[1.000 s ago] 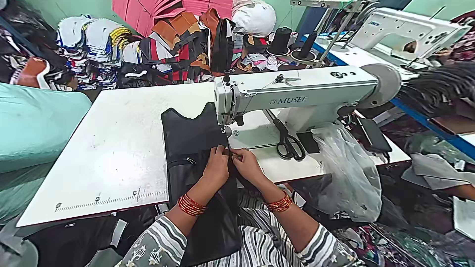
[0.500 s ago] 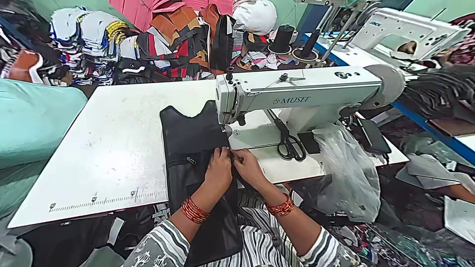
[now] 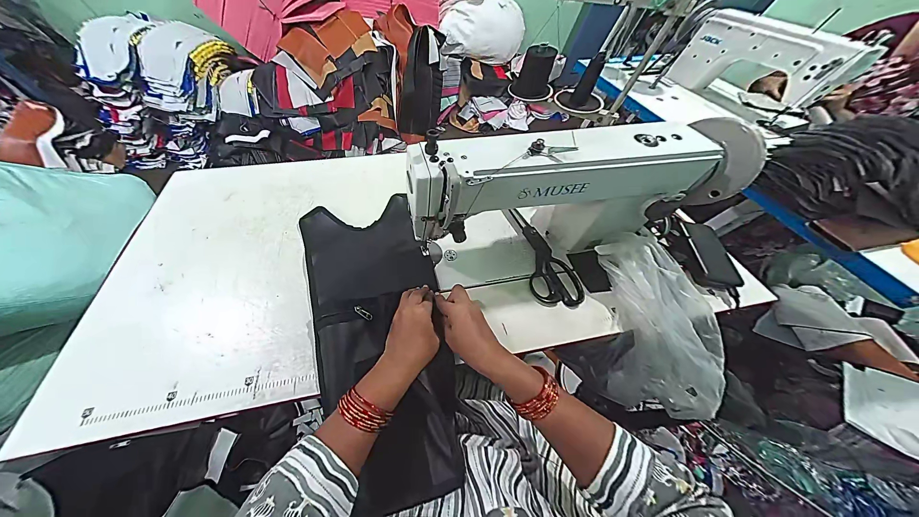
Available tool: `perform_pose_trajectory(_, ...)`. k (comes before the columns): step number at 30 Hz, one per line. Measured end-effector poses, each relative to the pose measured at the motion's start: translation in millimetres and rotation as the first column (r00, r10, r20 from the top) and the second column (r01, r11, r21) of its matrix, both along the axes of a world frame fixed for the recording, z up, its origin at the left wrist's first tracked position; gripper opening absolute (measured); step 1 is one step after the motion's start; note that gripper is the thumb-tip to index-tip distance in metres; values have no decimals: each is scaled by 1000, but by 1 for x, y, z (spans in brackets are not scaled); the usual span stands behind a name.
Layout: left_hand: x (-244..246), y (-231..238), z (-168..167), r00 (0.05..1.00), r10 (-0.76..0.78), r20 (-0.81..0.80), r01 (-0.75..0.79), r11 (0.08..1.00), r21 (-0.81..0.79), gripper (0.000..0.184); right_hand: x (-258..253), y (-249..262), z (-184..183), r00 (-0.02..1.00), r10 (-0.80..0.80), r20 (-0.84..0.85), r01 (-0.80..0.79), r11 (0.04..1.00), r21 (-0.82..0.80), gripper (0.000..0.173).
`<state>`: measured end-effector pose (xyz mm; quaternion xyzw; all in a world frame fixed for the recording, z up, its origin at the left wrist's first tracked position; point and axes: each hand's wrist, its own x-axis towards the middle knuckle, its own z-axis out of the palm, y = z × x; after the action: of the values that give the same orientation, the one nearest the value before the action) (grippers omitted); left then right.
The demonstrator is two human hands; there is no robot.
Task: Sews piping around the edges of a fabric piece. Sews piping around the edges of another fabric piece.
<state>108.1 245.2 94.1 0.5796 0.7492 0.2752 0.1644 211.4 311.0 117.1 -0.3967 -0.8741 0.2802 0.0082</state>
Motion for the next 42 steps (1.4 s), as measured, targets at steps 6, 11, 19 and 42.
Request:
perform_pose_trajectory(6,-1,7,5,997,-62,-55,55,991,-125,57,-1,-5,1,996,46,82,-49,998,35,30)
perform_pose_trajectory(11,-1,12,18,985,-133,-110,96,953,-286,53,2,-8,0,995,51,84,-56,997,57,32)
perform_pose_trajectory(19,-1,10,17,966,-201,-163,133,926,-354,52,13,0,-1,995,101,-17,-101,994,31,31)
perform_pose_trajectory(42,-8,14,13,961,-210,-179,146,937,-317,49,-27,59,2,933,129,336,-240,918,316,69)
